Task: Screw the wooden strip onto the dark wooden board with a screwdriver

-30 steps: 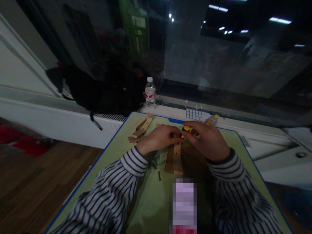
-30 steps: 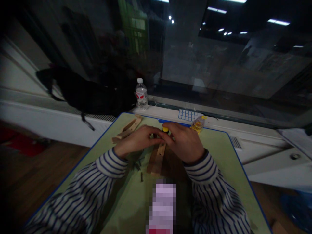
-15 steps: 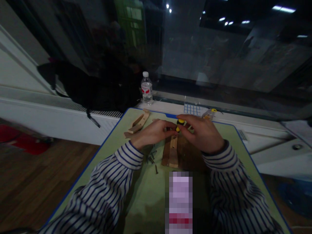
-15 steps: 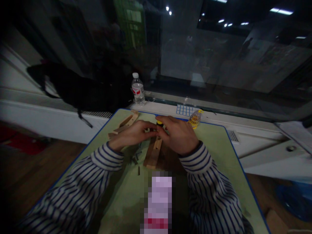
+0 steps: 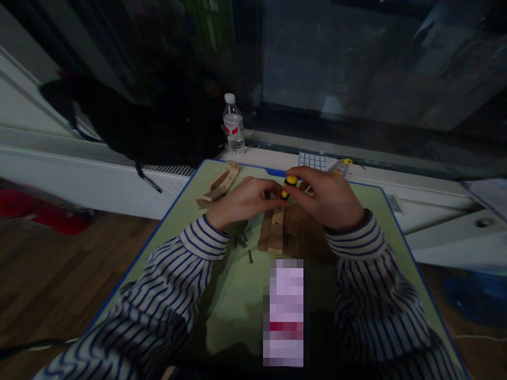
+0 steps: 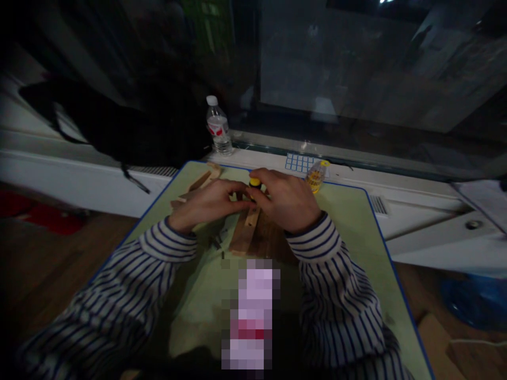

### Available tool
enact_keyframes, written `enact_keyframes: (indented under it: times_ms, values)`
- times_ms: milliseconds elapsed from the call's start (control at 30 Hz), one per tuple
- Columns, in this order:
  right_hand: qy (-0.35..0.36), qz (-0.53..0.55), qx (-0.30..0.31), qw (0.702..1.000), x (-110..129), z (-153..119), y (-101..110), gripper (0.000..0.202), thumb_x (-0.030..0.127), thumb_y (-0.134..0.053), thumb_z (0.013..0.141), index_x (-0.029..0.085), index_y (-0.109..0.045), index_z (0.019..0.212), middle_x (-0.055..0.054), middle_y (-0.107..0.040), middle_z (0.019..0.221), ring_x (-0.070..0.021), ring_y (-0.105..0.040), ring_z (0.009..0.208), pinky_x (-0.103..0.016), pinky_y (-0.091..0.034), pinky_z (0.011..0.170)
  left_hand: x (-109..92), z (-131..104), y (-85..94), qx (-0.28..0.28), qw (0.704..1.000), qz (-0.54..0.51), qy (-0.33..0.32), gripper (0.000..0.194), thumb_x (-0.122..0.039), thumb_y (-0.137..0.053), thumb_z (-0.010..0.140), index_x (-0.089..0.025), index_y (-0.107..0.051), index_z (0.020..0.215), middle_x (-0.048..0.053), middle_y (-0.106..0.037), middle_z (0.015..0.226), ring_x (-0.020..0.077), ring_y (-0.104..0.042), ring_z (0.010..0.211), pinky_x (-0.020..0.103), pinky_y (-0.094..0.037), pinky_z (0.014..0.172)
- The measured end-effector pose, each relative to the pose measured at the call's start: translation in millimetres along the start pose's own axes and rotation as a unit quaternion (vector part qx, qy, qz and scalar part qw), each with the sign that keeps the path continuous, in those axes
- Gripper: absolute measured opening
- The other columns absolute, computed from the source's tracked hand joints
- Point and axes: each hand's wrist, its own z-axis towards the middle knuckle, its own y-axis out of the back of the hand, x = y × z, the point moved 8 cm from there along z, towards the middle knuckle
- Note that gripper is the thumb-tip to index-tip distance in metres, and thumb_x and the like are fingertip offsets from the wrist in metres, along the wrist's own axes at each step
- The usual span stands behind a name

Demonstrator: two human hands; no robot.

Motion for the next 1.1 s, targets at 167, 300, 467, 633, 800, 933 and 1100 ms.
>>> enact_keyframes:
  times_ms: [167,300,467,633,800,933,1100]
  values:
    - [0.008,-0.027,-0.012,1.0,2,-2,3,0.025,0.035,-0.056,0.087,0.019,-0.062,0.106,-0.003,-0.072,0.09,-0.0176,-0.067,0.07,-0.028,-0.047,0.062,-4,1,-1.6,-0.005,0.999,0.048,0.018,0.027,-0.043,-0.061,0.084,-0.02,-0.069,0.095,0.001,-0.072,0.083,0.0158,-0.062,0.071,0.025,-0.038,0.059]
    - [-0.001,-0.04,-0.006,0.999,0,-1,2,0.027,0.039,-0.055,0.087,0.019,-0.062,0.104,-0.003,-0.072,0.086,-0.0194,-0.068,0.07,-0.03,-0.047,0.062,-5,0,-2.8,-0.008,0.998,0.058,0.024,0.025,-0.04,-0.058,0.086,-0.019,-0.068,0.096,0.002,-0.072,0.086,0.017,-0.063,0.074,0.026,-0.04,0.062]
    - [0.003,-0.005,-0.019,1.0,0,0,1,0.04,0.036,-0.056,0.086,0.019,-0.055,0.122,-0.006,-0.07,0.106,-0.0219,-0.068,0.083,-0.034,-0.051,0.068,-6,-1,-3.0,-0.002,0.999,0.053,0.007,0.025,-0.037,-0.055,0.088,-0.019,-0.069,0.1,0.003,-0.072,0.089,0.0183,-0.064,0.079,0.026,-0.042,0.066]
    - [0.042,0.022,-0.024,0.999,8,-2,3,0.042,0.025,-0.055,0.084,0.021,-0.054,0.126,-0.007,-0.067,0.117,-0.0213,-0.067,0.091,-0.035,-0.053,0.077,-8,0,-3.6,0.023,0.997,0.075,0.006,0.03,-0.038,-0.053,0.088,-0.019,-0.069,0.105,0.005,-0.073,0.092,0.0194,-0.065,0.08,0.028,-0.043,0.069]
    - [0.044,0.008,-0.02,0.999,11,-1,2,0.027,0.024,-0.053,0.086,0.018,-0.063,0.11,-0.006,-0.072,0.099,-0.0166,-0.068,0.072,-0.03,-0.052,0.068,-7,0,-2.7,0.019,0.998,0.062,0.009,0.028,-0.035,-0.054,0.087,-0.019,-0.069,0.105,0.004,-0.073,0.093,0.0187,-0.065,0.08,0.027,-0.043,0.069]
    - [0.035,0.001,-0.03,0.999,9,-1,3,0.024,0.027,-0.055,0.086,0.018,-0.064,0.107,-0.005,-0.073,0.094,-0.0163,-0.068,0.068,-0.029,-0.051,0.064,-6,-1,-0.7,0.004,0.999,0.039,0.014,0.027,-0.038,-0.057,0.086,-0.02,-0.069,0.102,0.003,-0.072,0.092,0.0177,-0.064,0.08,0.026,-0.043,0.068]
    - [0.034,-0.002,-0.036,0.999,8,-1,2,0.024,0.029,-0.057,0.086,0.017,-0.065,0.105,-0.005,-0.073,0.089,-0.016,-0.068,0.067,-0.028,-0.05,0.063,-5,-2,4.3,-0.008,0.998,0.04,0.037,0.029,-0.042,-0.06,0.084,-0.019,-0.07,0.097,0.003,-0.071,0.087,0.0174,-0.063,0.078,0.025,-0.042,0.066]
